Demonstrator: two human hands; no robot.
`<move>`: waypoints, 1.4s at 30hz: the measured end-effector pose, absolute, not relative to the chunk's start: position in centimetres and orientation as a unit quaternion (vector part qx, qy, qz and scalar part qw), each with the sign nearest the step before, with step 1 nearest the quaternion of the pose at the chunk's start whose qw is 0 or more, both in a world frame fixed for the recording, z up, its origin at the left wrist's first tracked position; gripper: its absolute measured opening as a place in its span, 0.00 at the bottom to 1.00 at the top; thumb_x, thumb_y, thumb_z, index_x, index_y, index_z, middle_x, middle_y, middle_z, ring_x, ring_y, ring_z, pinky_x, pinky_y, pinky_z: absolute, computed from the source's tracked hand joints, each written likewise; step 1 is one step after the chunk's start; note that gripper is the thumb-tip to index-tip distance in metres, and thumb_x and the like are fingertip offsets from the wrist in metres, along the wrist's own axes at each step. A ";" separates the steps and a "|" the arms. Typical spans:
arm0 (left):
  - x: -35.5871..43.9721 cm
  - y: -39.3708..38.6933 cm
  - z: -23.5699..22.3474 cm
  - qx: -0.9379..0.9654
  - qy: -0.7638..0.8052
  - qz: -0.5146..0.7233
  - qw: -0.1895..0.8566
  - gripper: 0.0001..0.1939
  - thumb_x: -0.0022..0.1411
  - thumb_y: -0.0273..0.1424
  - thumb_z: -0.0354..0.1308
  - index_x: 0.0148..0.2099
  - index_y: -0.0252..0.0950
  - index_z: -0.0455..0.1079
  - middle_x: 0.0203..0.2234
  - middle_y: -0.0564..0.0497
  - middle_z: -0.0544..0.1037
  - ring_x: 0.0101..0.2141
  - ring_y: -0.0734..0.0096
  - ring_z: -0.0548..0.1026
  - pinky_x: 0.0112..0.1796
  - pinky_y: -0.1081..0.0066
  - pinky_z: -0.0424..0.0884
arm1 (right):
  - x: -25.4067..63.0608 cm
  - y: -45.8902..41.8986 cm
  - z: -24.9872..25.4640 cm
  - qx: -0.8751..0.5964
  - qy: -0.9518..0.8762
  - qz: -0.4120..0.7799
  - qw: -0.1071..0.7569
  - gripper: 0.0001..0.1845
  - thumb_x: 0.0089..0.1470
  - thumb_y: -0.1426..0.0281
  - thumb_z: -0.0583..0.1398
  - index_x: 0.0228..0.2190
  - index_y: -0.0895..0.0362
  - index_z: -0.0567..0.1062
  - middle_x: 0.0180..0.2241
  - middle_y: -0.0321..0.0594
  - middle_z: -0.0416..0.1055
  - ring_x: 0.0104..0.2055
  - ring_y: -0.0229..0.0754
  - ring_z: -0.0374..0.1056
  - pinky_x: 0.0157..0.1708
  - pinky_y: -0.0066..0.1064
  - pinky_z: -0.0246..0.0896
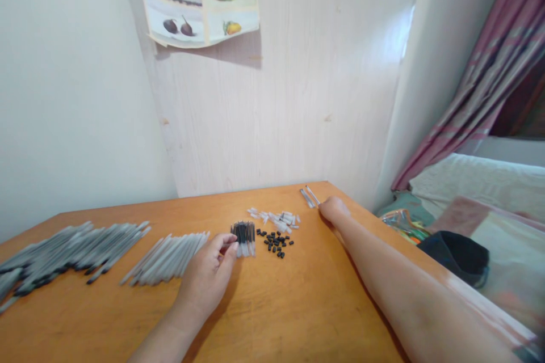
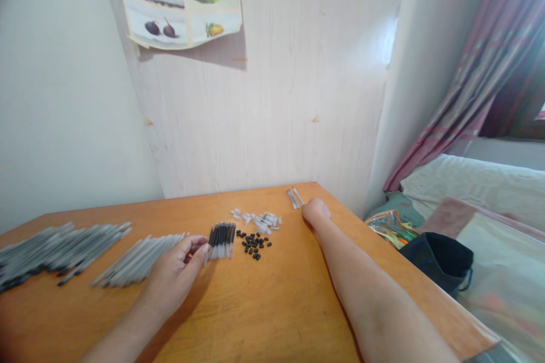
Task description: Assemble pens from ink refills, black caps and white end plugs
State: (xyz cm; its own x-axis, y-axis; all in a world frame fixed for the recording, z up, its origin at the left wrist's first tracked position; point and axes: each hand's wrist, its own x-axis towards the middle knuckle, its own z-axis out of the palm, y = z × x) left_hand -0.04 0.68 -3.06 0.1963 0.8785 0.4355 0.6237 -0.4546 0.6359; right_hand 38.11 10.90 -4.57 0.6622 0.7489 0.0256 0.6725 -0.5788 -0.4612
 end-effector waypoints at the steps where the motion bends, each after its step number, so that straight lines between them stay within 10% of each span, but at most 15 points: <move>1: -0.1 0.7 -3.1 0.757 0.498 0.393 0.158 0.17 0.65 0.42 0.50 0.48 0.38 0.71 0.39 0.47 0.80 0.38 0.62 0.77 0.39 0.65 0.70 | 38.2 11.1 -4.7 -0.884 -0.403 0.086 0.220 0.16 0.53 0.65 0.58 0.39 0.59 0.79 0.43 0.57 0.76 0.46 0.53 0.73 0.38 0.35 0.66; 42: -0.2 0.4 -2.5 0.778 0.491 0.375 0.111 0.15 0.65 0.40 0.49 0.45 0.40 0.73 0.37 0.48 0.79 0.39 0.61 0.76 0.39 0.66 0.69 | 38.3 11.5 -4.7 -0.858 -0.439 0.091 0.249 0.13 0.54 0.65 0.57 0.33 0.56 0.80 0.41 0.52 0.77 0.44 0.51 0.73 0.38 0.34 0.64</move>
